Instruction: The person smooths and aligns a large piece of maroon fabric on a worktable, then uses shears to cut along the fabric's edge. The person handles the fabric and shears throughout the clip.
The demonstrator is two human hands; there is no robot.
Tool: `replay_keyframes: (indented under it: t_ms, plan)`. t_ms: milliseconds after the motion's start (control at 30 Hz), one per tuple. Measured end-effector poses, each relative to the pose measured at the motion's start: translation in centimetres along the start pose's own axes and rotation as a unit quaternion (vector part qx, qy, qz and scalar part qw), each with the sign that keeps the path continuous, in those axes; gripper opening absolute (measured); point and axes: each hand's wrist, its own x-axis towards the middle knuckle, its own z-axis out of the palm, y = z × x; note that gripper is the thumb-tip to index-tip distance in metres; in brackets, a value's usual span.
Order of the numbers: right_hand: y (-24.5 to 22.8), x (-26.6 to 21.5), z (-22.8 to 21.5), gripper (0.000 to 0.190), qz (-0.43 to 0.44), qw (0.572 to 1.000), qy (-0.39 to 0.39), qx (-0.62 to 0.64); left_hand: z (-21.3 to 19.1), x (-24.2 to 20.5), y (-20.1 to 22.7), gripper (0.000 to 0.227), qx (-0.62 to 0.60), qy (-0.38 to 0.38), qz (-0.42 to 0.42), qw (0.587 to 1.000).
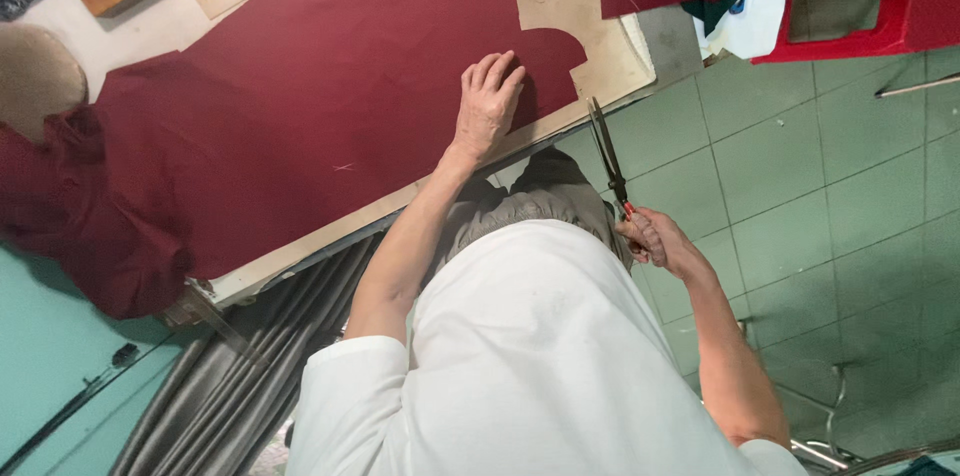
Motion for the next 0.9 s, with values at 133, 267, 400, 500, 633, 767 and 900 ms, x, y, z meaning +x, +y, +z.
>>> replay_keyframes:
  t_ms: [133, 267, 400, 500, 633, 767, 900]
  plan:
    - [-0.9, -0.4, 0.5, 0.032, -0.002, 0.999, -0.025, 0.037, -0.1, 0.7, 0.8, 0.026, 0.0, -0.008, 0.009, 1.0]
    - [-5.2, -2.0, 2.2, 0.027, -0.015, 0.999, -0.029, 0.038, 0.5, 0.7, 1.1, 0.03, 0.006, 0.0, 0.021, 1.0]
    - [-4.8, -0.5, 2.9, 0.024, -0.022, 0.998, -0.031, 0.049, 0.8, 0.5, 1.2, 0.035, 0.005, -0.007, 0.025, 1.0]
    - [-3.9, 1.3, 3.6, 0.024, -0.026, 0.997, -0.018, 0.064, 0.4, 0.5, 1.3, 0.037, -0.002, -0.023, 0.018, 1.0]
    - [-5.4, 0.7, 5.4, 0.025, -0.02, 0.997, 0.002, 0.072, 1.0, 0.2, 1.3, 0.043, 0.012, -0.026, 0.016, 0.999]
    - [-6.8, 0.0, 5.7, 0.022, -0.021, 0.998, 0.014, 0.065, 1.0, 0.1, 1.1, 0.044, 0.018, -0.025, 0.022, 0.999]
    - [-5.5, 0.5, 5.5, 0.022, -0.014, 0.997, 0.02, 0.075, 0.7, 0.4, 1.4, 0.042, 0.019, -0.039, 0.017, 0.999]
